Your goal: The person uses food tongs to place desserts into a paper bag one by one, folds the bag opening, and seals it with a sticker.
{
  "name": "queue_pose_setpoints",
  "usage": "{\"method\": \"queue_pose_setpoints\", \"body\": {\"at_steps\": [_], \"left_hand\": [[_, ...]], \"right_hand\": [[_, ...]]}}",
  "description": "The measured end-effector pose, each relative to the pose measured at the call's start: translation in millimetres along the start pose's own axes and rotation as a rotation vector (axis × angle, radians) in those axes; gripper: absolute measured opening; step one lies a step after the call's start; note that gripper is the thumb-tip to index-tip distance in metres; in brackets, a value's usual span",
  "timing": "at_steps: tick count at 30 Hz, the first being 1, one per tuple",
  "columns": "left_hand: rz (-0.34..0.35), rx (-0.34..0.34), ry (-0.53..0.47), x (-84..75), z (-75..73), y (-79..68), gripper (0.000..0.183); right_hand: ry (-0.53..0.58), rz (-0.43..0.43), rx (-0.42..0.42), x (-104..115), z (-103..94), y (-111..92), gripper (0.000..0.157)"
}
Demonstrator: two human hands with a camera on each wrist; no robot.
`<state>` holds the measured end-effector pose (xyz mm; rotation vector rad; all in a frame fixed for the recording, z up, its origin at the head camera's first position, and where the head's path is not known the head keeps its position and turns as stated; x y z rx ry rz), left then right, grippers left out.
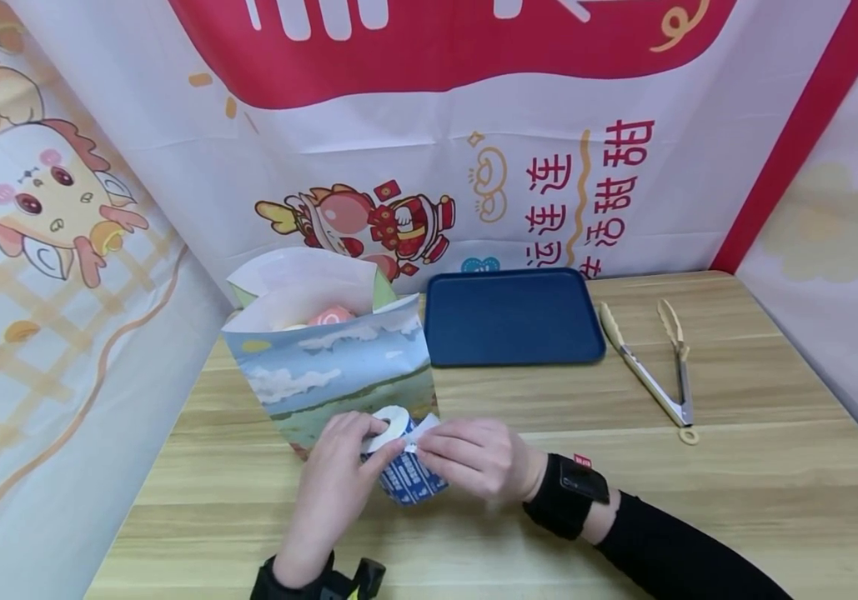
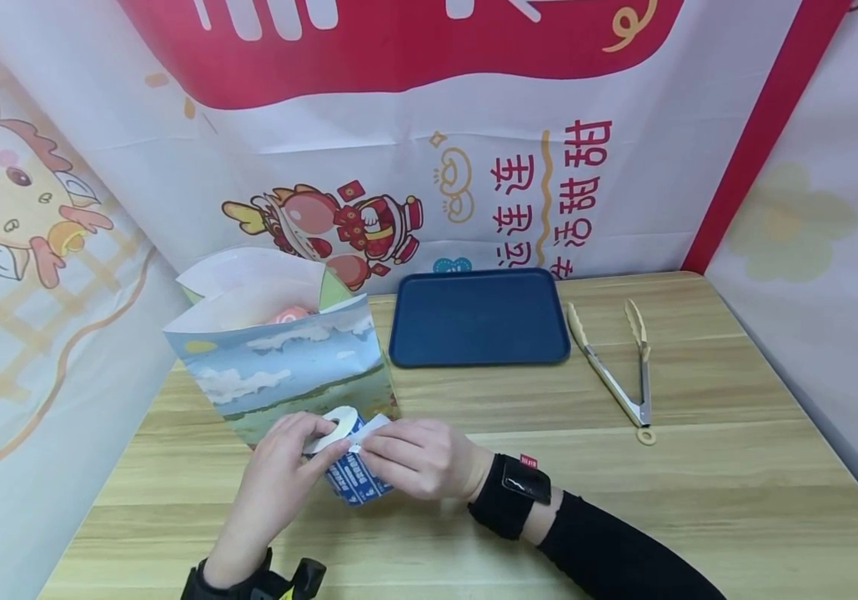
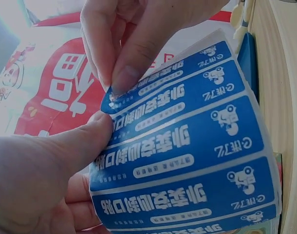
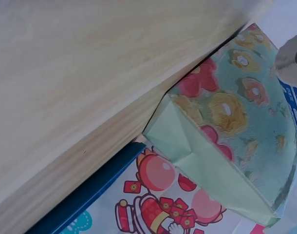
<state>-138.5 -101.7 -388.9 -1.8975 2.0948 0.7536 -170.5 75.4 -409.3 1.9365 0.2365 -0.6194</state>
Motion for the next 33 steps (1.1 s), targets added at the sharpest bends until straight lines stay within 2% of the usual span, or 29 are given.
{"method": "queue_pose_setpoints", "body": {"at_steps": [7,12,20,33], "left_hand": [[-0.014,-0.029,0.013,-1.7,-0.3,3.2,0.025],[-0.032,-0.028,0.001,0.0,-0.4,4.5,0.025],[-0.049,-0.018,-0.004,1.7,-0.6,5.9,0.025],[-0.086,-0.015,0.009,1.2,2.4,4.6,0.027]], "right_hand": [[0.02,0.052,0.067,1.9,6.2,-12.8,0.024],[0.074,0.078,0.023,1.3,6.1,-15.0,0.019],[0.178,0.23,0.031,1.5,9.3,-16.8,0.008],[0.104,0.193,0.048,3.5,11.0,-14.7,0.006]]}}
Point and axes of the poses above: each hand's wrist, its own y-axis towards the middle knuckle, its own z-axis out of the palm, x = y × z, the point moved 3 cm from there along y, towards the middle knuckle
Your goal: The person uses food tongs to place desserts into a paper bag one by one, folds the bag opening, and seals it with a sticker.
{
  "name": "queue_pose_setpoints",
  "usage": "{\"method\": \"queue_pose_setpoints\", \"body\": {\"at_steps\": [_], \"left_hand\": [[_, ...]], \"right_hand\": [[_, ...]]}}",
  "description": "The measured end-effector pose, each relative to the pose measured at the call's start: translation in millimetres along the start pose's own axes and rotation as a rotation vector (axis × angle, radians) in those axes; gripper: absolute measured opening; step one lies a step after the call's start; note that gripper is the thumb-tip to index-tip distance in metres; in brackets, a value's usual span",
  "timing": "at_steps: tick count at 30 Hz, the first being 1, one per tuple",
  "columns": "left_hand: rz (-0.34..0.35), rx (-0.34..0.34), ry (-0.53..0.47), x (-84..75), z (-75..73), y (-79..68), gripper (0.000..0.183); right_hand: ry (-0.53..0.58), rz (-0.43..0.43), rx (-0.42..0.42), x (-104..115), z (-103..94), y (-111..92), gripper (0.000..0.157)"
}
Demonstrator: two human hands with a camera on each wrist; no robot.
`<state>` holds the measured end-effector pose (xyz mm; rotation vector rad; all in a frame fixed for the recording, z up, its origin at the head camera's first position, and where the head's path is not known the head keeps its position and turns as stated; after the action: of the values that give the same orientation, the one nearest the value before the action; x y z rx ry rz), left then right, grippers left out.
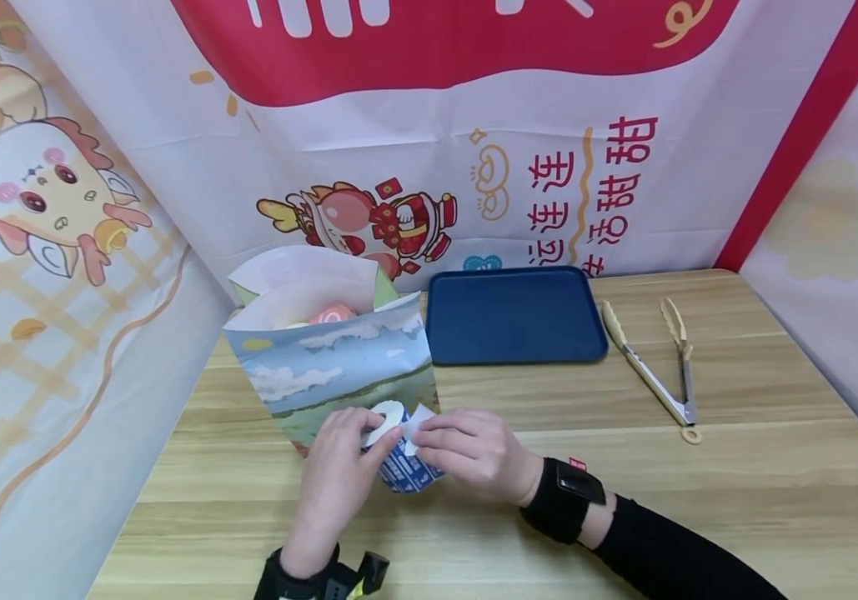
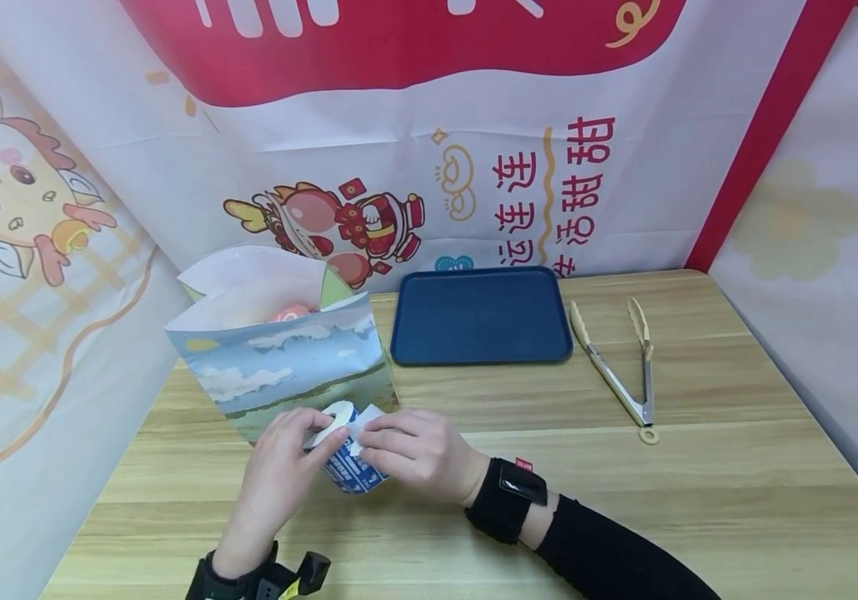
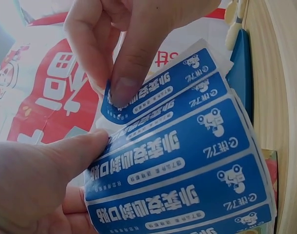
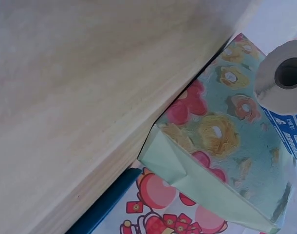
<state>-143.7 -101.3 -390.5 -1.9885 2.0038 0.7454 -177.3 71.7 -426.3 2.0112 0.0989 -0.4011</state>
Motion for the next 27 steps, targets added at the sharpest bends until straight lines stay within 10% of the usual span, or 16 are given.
{"method": "queue_pose_setpoints", "body": {"at_steps": [27], "left_hand": [[-0.035,-0.001,0.023,1.1,-1.6,0.8,0.029]], "right_hand": [[-0.063,-0.174,0.012,7.7,-14.3,19.5,0.025]]}}
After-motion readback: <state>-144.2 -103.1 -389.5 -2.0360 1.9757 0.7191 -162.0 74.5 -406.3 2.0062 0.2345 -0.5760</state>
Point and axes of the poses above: each hand's wrist, its own y-axis towards the middle knuckle, its own z-axis out of the palm, x = y × z, the point moved 3 cm from there along y, towards the middle knuckle
